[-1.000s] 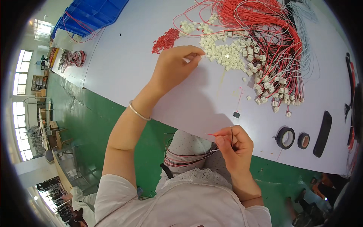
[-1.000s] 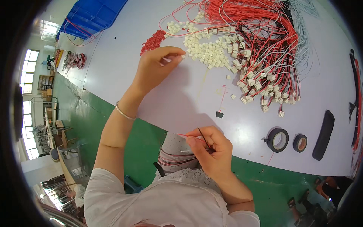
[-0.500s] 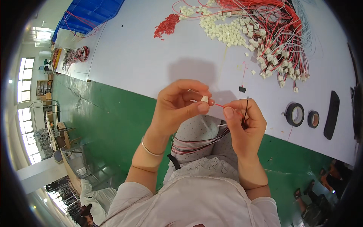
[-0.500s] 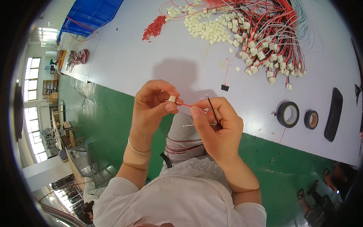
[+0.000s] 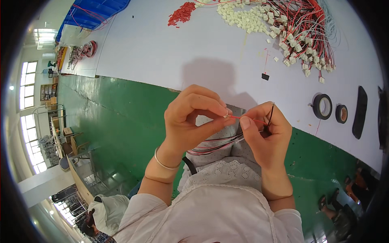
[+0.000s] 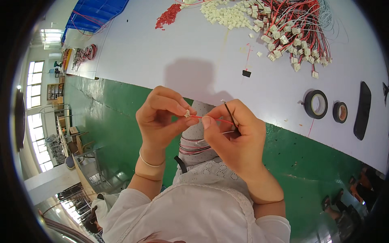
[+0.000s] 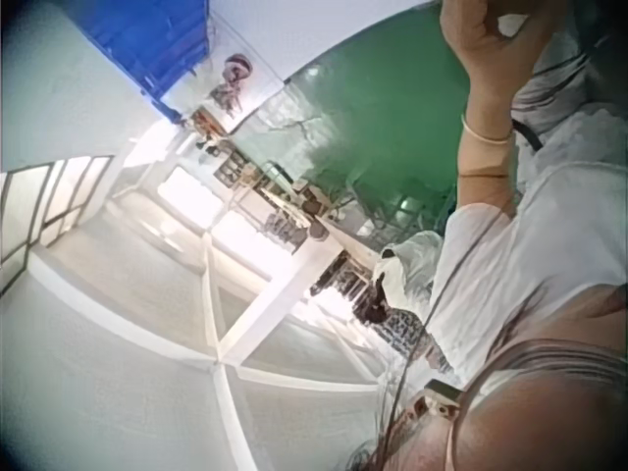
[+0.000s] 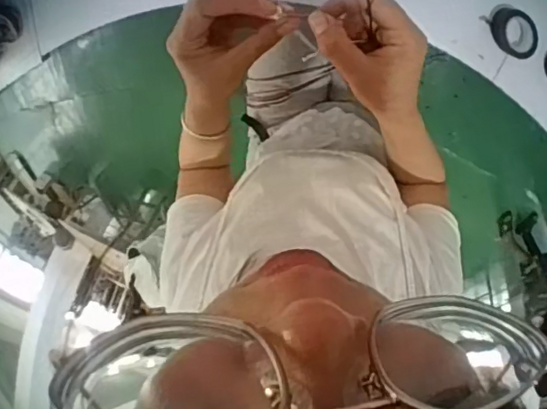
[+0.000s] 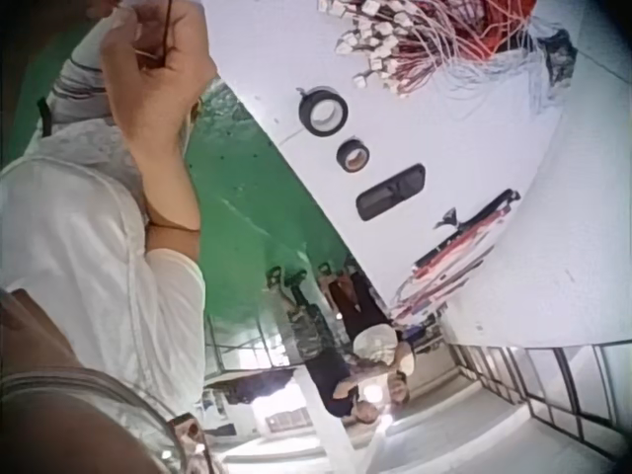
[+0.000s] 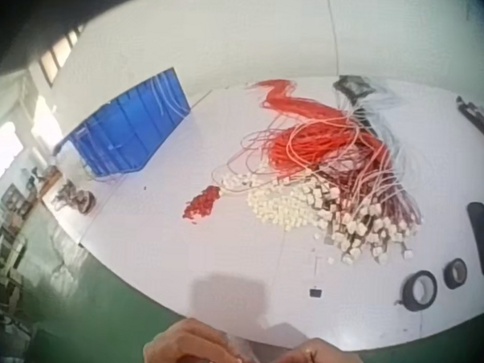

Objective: Assembling and taping wiring harnesses at a workstation in a factory setting.

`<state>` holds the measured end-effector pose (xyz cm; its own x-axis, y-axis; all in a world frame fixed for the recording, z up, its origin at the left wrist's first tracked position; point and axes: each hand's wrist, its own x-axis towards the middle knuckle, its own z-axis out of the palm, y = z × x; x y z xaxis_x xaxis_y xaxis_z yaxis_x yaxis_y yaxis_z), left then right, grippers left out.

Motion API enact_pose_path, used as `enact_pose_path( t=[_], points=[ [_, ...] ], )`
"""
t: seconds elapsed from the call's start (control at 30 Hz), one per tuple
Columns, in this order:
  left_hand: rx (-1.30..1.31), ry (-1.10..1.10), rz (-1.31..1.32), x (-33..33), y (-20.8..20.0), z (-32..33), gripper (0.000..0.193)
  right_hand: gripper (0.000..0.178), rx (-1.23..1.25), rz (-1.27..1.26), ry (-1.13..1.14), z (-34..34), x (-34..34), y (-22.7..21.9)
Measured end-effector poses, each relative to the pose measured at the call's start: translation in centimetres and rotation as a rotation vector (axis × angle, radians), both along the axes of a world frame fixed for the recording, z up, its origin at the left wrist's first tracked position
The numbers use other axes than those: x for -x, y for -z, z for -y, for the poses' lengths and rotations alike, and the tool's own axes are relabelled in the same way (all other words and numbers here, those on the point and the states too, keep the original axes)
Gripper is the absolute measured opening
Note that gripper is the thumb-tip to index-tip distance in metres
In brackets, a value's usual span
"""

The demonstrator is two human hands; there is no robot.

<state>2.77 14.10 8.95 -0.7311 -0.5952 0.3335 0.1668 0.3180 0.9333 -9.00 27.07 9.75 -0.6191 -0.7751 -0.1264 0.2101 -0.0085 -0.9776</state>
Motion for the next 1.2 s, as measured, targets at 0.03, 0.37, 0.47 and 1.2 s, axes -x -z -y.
enact_pose_path(
  t=[0.03,0.37,0.47,1.2],
  points=[
    [-0.002,0.002,-0.001,0.0,-0.1,0.0,0.032,0.010,-0.002,-0.001,0.002,-0.1,0.0,-0.2],
    [0.189,0.009,0.034,-0.3,-0.6,0.1,0.032,0.014,-0.094,-0.178,-0.059,-0.5,0.8,-0.9],
    [0.269,0.004,0.056,-0.5,-0.6,0.3,0.031,0.015,-0.104,-0.295,-0.048,-0.4,0.8,-1.1],
    [-0.347,0.101,0.172,-1.5,-0.4,-0.9,0.018,0.014,-0.029,-0.339,0.036,-1.1,0.4,-0.2]
  ],
)
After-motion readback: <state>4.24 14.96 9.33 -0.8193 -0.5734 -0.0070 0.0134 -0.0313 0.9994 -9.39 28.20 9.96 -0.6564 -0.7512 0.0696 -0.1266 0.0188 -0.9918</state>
